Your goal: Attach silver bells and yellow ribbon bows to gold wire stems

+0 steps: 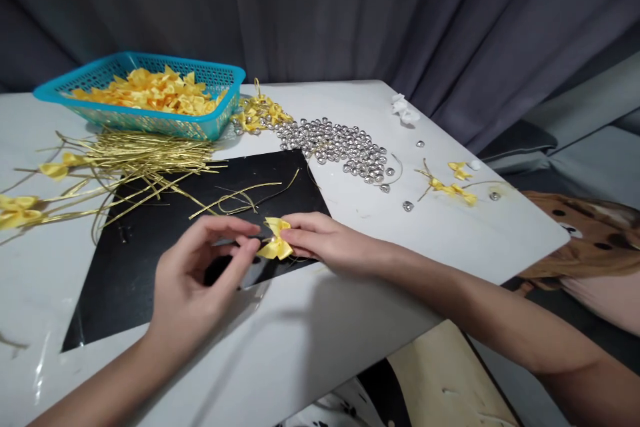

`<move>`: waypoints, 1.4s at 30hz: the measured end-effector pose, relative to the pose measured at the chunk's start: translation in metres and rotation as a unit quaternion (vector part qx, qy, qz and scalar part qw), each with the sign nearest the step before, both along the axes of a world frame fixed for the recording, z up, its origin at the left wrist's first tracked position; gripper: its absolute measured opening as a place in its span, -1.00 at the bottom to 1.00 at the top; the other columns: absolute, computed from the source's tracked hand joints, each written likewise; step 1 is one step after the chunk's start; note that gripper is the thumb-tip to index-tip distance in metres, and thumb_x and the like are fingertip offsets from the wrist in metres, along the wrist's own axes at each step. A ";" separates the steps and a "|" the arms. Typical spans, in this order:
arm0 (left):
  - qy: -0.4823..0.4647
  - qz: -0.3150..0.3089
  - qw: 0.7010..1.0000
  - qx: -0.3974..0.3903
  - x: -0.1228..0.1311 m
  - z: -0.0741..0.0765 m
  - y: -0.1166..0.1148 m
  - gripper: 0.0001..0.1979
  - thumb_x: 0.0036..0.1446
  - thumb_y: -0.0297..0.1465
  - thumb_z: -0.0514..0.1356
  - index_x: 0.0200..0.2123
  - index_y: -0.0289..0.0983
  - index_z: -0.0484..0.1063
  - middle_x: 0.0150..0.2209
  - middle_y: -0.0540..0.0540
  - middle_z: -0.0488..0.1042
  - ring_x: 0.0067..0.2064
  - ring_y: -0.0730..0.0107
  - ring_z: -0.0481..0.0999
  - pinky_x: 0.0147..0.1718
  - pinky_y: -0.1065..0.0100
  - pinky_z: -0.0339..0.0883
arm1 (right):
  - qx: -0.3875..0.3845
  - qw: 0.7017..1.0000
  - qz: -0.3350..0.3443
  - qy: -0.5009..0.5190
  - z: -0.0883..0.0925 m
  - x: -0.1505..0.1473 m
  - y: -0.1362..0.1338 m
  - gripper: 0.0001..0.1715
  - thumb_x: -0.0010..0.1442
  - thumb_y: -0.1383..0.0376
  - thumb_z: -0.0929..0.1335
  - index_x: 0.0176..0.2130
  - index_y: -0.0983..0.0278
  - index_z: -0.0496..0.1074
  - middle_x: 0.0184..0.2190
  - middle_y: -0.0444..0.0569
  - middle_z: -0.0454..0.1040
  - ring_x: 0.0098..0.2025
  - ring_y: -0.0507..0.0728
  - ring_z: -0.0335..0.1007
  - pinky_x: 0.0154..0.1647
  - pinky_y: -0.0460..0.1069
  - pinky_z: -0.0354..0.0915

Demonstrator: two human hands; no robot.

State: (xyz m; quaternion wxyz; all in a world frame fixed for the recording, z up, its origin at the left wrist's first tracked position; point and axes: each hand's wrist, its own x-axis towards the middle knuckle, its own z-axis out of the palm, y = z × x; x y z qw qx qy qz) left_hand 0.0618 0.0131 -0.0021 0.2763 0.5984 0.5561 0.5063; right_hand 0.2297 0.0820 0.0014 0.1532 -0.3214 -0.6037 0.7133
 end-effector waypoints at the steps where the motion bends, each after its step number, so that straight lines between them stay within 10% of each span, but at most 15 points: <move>1: -0.012 0.000 1.000 -0.029 0.000 0.002 0.003 -0.83 0.04 -0.38 0.25 -0.24 -0.20 0.45 -0.30 0.01 0.55 -0.33 0.47 0.53 -0.38 0.52 0.46 | 0.007 1.000 0.022 -0.012 0.003 0.001 0.001 -0.78 0.27 0.31 0.22 -0.42 0.33 0.22 -0.50 -0.20 0.14 -0.46 -0.07 0.04 -0.43 -0.12 0.00; 7: -0.051 -0.073 0.975 -0.203 -0.004 0.005 0.013 -0.81 -0.03 -0.25 0.29 -0.38 -0.24 0.53 -0.52 0.00 0.51 -0.47 0.44 0.46 -0.53 0.50 0.35 | 0.052 0.992 0.072 -0.088 0.016 0.006 0.004 -0.73 0.25 0.20 0.27 -0.40 0.35 0.29 -0.50 -0.20 0.17 -0.46 -0.07 0.05 -0.44 -0.12 0.00; 42: -0.160 -0.047 0.960 -0.224 -0.003 0.008 0.018 -0.70 -0.20 -0.37 0.37 -0.36 -0.26 0.37 -0.60 0.05 0.46 -0.53 0.49 0.41 -0.50 0.48 0.32 | -0.003 0.999 -0.005 -0.050 0.010 0.006 0.010 -0.67 0.04 0.14 0.44 -0.34 0.33 0.35 -0.65 -0.31 0.08 -0.61 -0.12 -0.09 -0.60 -0.13 -0.18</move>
